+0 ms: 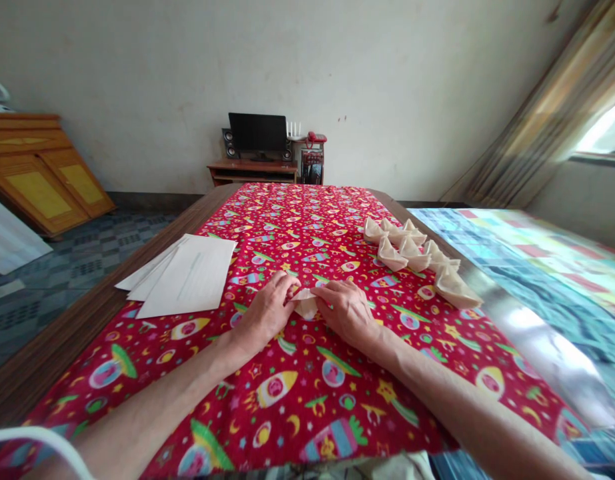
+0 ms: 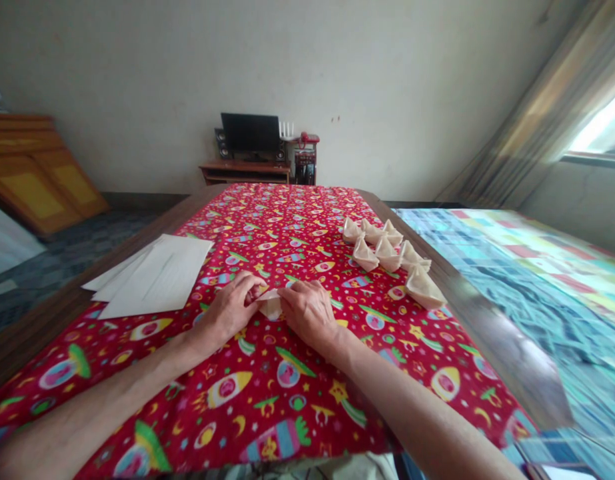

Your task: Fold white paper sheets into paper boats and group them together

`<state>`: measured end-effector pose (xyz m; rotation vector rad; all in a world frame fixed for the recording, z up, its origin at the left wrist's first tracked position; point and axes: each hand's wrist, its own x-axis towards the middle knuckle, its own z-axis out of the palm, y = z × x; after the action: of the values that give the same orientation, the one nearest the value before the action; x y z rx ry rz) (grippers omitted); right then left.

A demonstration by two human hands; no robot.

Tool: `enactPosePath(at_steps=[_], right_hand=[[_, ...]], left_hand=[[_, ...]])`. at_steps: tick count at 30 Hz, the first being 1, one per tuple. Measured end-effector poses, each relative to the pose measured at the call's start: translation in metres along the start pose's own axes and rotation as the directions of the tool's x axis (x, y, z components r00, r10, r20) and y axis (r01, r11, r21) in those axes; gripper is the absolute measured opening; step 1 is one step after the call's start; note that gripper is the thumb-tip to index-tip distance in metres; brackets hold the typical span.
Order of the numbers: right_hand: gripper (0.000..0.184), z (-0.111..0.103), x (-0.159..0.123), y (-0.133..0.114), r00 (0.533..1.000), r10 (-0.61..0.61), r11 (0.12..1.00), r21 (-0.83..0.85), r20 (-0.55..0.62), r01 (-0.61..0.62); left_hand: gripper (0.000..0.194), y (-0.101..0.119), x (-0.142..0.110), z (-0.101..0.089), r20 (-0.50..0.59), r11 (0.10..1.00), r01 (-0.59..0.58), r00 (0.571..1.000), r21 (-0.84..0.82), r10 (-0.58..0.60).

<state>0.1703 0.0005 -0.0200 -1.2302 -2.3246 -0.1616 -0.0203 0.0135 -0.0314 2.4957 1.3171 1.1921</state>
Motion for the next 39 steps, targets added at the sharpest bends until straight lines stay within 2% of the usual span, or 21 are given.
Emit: enactPosePath(at_steps=[5, 9, 11, 16, 21, 23, 25, 29, 34, 39], right_hand=[[0.024, -0.006, -0.003, 0.003, 0.979, -0.143, 0.977, -0.135, 0.142, 0.162], [0.027, -0.011, -0.007, 0.01, 0.96, -0.191, 0.954, -0.194, 0.203, 0.23], [0.028, -0.013, -0.009, 0.012, 0.953, -0.211, 0.938, -0.23, 0.219, 0.26], [0.028, -0.02, -0.01, 0.008, 0.94, -0.279, 0.903, -0.279, 0.196, 0.326], [0.021, -0.019, -0.009, 0.008, 0.924, -0.343, 0.916, -0.157, 0.169, 0.369], [0.019, -0.013, -0.009, 0.012, 0.939, -0.316, 0.944, -0.054, 0.134, 0.326], [0.017, -0.006, -0.01, 0.017, 0.968, -0.239, 0.97, 0.068, 0.076, 0.234], [0.017, 0.001, -0.01, 0.018, 0.997, -0.074, 0.973, 0.222, 0.021, 0.068], [0.014, 0.002, -0.01, 0.008, 0.999, 0.04, 0.979, 0.197, 0.016, -0.042], [0.014, 0.005, -0.012, 0.004, 0.996, 0.059, 0.994, 0.091, -0.067, -0.053]], left_hand=[[0.01, 0.002, -0.006, -0.011, 0.132, 0.986, -0.139, 0.983, 0.095, 0.126], [0.013, 0.005, -0.008, -0.018, 0.228, 0.942, -0.291, 0.941, 0.169, 0.25], [0.014, 0.007, -0.007, -0.019, 0.282, 0.929, -0.33, 0.919, 0.165, 0.276], [0.017, 0.008, -0.007, -0.019, 0.336, 0.926, -0.343, 0.9, 0.158, 0.277], [0.018, 0.005, -0.01, -0.017, 0.31, 0.94, -0.322, 0.91, 0.112, 0.275], [0.017, 0.004, -0.011, -0.015, 0.283, 0.948, -0.306, 0.92, 0.087, 0.271], [0.013, 0.002, -0.012, -0.014, 0.232, 0.966, -0.255, 0.943, 0.048, 0.238], [0.009, 0.0, -0.011, -0.01, 0.152, 0.996, -0.091, 0.984, -0.025, 0.093], [0.009, -0.001, -0.008, -0.01, 0.191, 0.998, 0.054, 0.98, -0.023, -0.049], [0.015, 0.0, -0.007, -0.01, 0.201, 0.995, 0.079, 0.976, 0.055, -0.088]])
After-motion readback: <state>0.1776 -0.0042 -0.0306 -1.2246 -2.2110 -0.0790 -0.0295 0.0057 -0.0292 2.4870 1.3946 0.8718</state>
